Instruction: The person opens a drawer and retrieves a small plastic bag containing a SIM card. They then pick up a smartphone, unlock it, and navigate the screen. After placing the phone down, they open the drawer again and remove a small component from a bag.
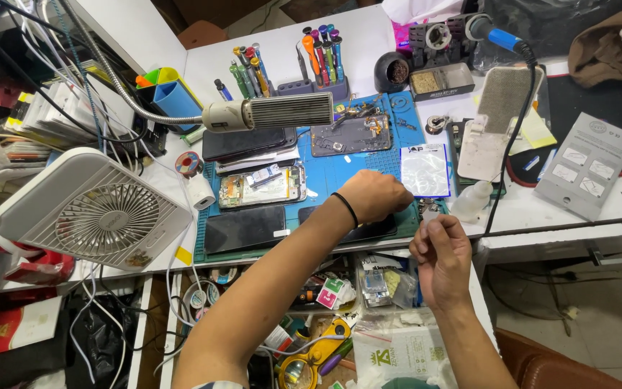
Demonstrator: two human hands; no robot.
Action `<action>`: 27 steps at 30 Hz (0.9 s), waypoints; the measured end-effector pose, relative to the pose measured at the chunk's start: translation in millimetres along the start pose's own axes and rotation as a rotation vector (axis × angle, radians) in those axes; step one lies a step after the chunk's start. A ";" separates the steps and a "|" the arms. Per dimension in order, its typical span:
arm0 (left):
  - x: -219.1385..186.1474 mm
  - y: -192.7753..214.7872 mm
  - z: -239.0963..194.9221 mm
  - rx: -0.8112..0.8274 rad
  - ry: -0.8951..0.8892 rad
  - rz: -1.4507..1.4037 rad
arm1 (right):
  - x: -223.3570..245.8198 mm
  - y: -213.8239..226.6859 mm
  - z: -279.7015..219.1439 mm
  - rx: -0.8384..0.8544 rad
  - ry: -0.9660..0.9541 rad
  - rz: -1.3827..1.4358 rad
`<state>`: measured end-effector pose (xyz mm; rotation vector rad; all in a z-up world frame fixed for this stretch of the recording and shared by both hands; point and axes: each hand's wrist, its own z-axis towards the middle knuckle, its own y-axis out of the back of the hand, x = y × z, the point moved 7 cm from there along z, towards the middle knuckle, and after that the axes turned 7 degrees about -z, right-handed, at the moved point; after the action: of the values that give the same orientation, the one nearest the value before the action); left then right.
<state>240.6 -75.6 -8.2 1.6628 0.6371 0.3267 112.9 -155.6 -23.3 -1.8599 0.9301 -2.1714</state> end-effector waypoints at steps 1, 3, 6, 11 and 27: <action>-0.3 -2.3 3.1 -0.016 -0.010 0.024 | -0.5 1.0 0.3 -0.001 0.004 -0.005; 0.2 -7.5 5.1 -0.032 -0.016 0.047 | -2.4 2.2 0.3 0.000 0.006 -0.009; -0.5 -5.6 -1.1 -0.099 -0.040 0.081 | -4.1 5.2 1.5 -0.007 0.015 0.002; -4.0 11.8 -29.1 -0.225 -0.094 0.013 | -7.1 8.0 3.7 -0.003 0.025 0.008; -3.0 -1.9 -45.3 -0.462 -0.200 0.112 | -9.3 6.6 2.3 -0.006 0.011 -0.006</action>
<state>213.0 -40.3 -0.7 1.2676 0.2898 0.3524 115.3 -157.2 -34.6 -1.8582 0.9357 -2.1871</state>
